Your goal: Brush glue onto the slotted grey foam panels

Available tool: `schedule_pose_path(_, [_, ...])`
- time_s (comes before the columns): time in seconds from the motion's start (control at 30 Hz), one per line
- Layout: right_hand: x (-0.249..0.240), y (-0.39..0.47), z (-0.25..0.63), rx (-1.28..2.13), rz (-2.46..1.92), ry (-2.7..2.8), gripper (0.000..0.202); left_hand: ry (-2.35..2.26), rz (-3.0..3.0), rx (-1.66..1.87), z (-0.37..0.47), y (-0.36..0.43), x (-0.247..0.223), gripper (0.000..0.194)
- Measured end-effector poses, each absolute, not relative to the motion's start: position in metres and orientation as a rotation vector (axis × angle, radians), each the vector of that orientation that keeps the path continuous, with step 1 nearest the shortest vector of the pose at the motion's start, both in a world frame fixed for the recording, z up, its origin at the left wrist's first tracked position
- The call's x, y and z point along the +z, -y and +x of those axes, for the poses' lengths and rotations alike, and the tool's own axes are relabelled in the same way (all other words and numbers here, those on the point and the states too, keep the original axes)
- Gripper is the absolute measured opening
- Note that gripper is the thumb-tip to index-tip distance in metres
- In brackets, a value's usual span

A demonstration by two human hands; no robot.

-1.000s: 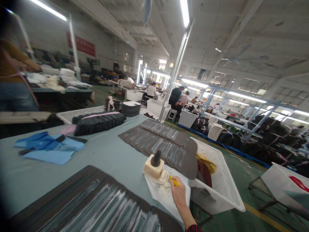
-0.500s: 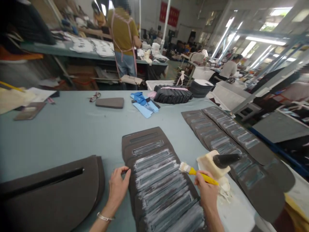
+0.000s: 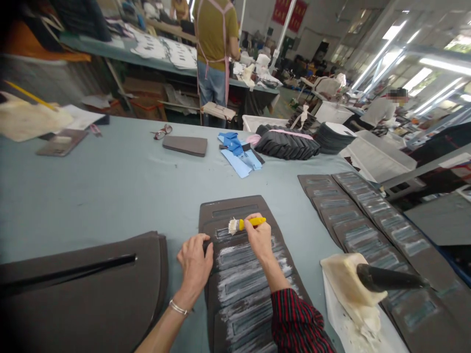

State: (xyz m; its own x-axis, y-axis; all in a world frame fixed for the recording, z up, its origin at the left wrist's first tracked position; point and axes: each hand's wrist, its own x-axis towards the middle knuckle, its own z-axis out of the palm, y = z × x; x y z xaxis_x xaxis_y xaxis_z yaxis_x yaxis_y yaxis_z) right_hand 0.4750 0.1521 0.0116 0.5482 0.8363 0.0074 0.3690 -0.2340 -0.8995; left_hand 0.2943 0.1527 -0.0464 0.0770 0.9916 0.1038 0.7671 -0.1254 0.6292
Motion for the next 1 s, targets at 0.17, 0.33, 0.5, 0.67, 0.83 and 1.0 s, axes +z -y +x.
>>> schedule_pose_path(0.17, [0.000,-0.156,0.452,0.643,-1.817,1.160,0.015,-1.717,1.977,0.756,0.294,-0.157,-0.057,0.026])
schedule_pose_path(0.33, [-0.010,-0.157,0.446,0.608,-1.842,1.371,0.017,-1.707,2.090,0.693,0.292,-0.158,-0.063,0.024])
schedule_pose_path(0.5, [-0.018,-0.147,0.508,0.453,-1.999,1.303,0.019,-1.687,2.165,0.683,0.290,-0.159,-0.062,0.019])
schedule_pose_path(0.67, [-0.013,-0.136,0.573,0.206,-2.216,1.176,0.021,-1.690,2.145,0.683,0.291,-0.160,-0.061,0.019])
schedule_pose_path(0.83, [-0.008,-0.141,0.524,0.257,-2.006,1.263,0.021,-1.651,2.186,0.639,0.285,-0.164,-0.062,0.017])
schedule_pose_path(1.0, [-0.011,-0.143,0.443,0.542,-1.681,1.414,0.018,-1.491,2.298,0.602,0.270,-0.172,-0.066,0.017])
